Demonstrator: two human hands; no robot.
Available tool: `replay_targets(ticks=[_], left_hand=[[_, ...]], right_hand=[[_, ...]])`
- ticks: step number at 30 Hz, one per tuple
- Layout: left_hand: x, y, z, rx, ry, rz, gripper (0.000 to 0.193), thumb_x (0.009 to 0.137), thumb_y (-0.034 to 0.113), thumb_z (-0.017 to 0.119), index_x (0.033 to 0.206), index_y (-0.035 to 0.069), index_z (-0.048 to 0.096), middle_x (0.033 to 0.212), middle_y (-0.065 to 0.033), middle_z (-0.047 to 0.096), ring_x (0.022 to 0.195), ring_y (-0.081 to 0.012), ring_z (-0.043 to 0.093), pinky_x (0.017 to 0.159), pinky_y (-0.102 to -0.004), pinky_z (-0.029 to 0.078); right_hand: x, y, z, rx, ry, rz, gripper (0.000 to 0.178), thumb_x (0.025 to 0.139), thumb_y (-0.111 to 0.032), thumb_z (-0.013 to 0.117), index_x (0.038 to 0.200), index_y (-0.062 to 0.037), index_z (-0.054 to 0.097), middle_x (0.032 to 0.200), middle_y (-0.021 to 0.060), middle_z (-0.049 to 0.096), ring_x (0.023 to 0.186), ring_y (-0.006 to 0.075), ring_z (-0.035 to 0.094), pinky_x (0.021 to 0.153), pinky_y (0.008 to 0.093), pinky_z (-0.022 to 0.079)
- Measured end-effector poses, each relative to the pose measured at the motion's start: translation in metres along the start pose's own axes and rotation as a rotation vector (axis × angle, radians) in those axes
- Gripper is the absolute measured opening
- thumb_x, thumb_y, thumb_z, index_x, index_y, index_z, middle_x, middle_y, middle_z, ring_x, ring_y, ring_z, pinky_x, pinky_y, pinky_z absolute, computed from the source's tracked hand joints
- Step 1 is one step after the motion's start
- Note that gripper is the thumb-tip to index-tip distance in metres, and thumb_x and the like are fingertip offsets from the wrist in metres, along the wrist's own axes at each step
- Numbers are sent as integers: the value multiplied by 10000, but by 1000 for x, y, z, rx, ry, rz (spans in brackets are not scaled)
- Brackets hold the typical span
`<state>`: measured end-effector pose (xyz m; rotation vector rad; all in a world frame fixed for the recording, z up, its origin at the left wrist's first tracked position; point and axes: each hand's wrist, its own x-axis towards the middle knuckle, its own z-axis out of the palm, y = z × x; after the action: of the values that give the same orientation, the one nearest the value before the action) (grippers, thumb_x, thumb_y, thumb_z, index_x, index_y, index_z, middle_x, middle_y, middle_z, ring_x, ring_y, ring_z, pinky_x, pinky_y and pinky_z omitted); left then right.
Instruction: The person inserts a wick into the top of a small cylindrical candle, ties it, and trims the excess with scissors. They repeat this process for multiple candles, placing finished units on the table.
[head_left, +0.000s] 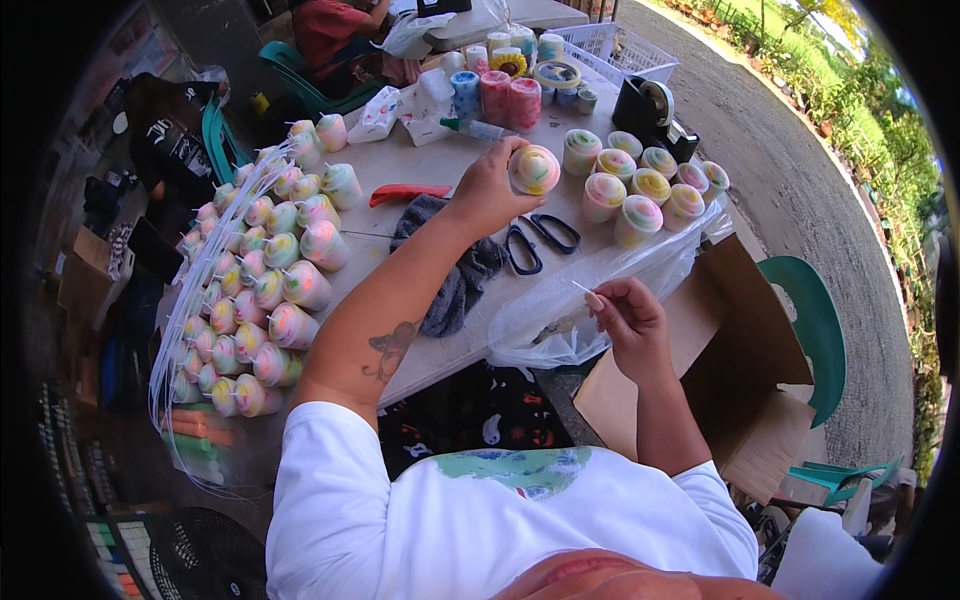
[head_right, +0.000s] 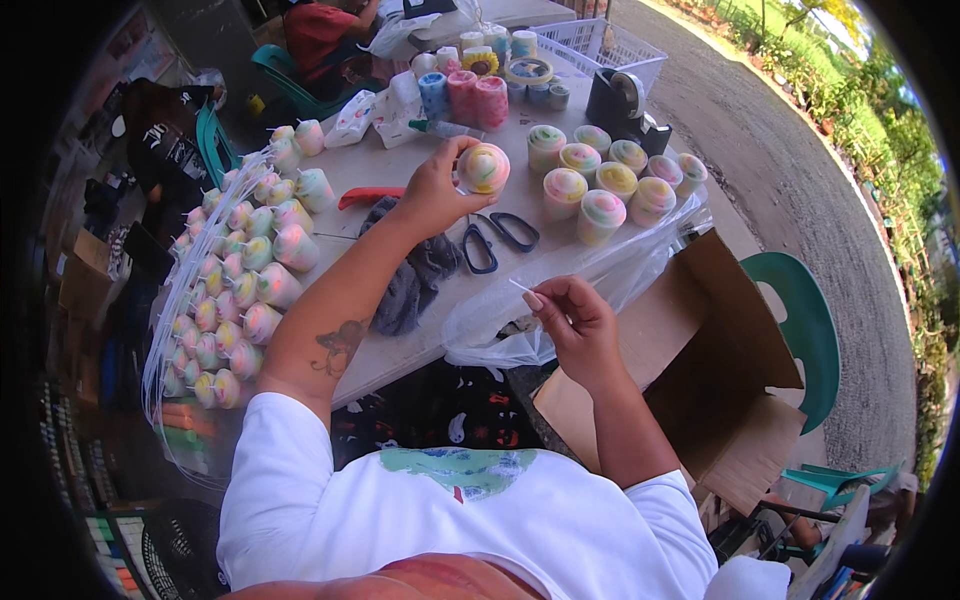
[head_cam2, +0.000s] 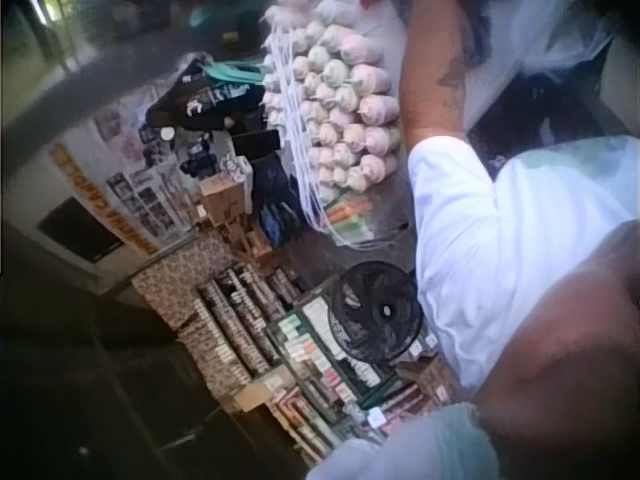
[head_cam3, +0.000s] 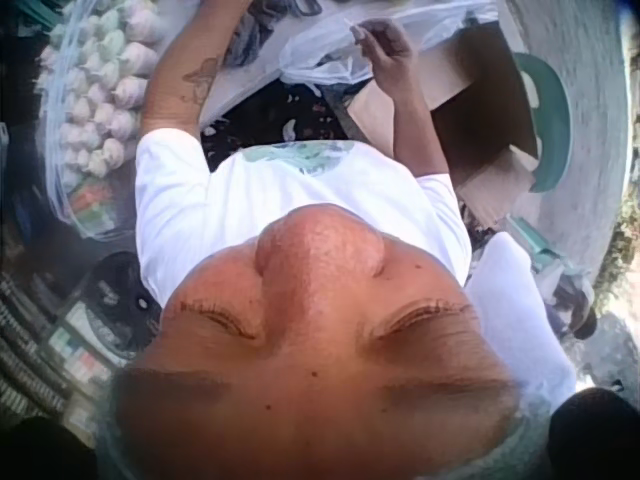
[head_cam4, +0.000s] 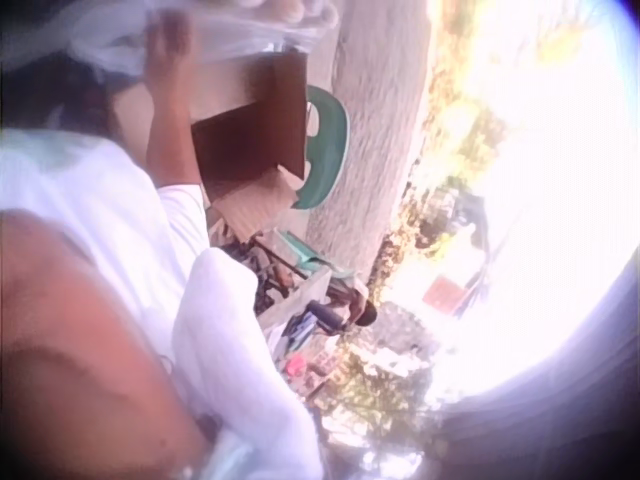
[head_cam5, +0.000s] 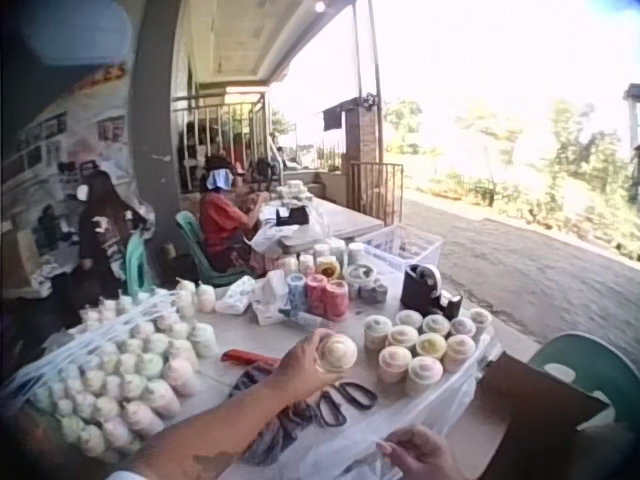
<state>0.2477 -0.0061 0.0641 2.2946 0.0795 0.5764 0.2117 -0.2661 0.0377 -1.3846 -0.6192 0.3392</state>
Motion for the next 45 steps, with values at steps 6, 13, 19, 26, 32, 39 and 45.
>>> replay_targets(ticks=[6,13,19,26,32,39,45], left_hand=[[-177,12,-105,-90,234,-288,633,665,164,834,1186,64,489,1127,-95,599,1051,-197,590,864,-358,520],[-259,-18,-119,52,401,-365,694,665,201,854,1230,29,491,1176,-182,583,1064,-306,586,897,-411,479],[-283,33,-105,296,442,217,495,745,195,787,1169,65,568,1175,-141,556,1089,-313,542,931,-416,439],[-299,22,-90,-129,315,245,209,804,122,725,976,58,625,911,-86,631,918,-272,601,835,-375,468],[-305,27,-90,-248,270,225,102,841,49,681,920,39,617,894,-82,650,888,-259,627,798,-353,487],[-303,25,-94,-304,235,309,82,828,36,685,850,22,607,866,-75,641,835,-256,619,781,-353,479],[-296,14,-105,-125,244,204,276,808,142,731,1022,26,603,1057,-134,596,1017,-299,560,873,-395,446]], right_hand=[[-9,-3,43,-325,-88,-334,72,825,-20,708,885,-14,667,813,63,623,735,159,604,665,259,473],[-22,-22,124,-455,-221,-514,128,782,-3,728,894,-31,674,822,92,632,752,213,625,666,299,490],[-43,-23,143,-584,-269,-599,153,749,-27,745,883,-57,676,820,81,628,744,247,607,679,334,476],[-60,-31,150,-576,-415,-522,163,739,-30,751,879,-63,675,787,68,630,735,236,601,669,332,466],[-60,-28,154,-582,-453,-534,179,736,-32,754,894,-74,680,803,55,632,748,228,598,689,326,465],[-58,-29,149,-540,-550,-496,169,752,-43,751,904,-71,684,812,52,632,773,222,606,704,322,475],[-51,-30,144,-495,-555,-335,137,784,2,715,909,-29,671,818,85,629,743,234,624,660,312,500]])
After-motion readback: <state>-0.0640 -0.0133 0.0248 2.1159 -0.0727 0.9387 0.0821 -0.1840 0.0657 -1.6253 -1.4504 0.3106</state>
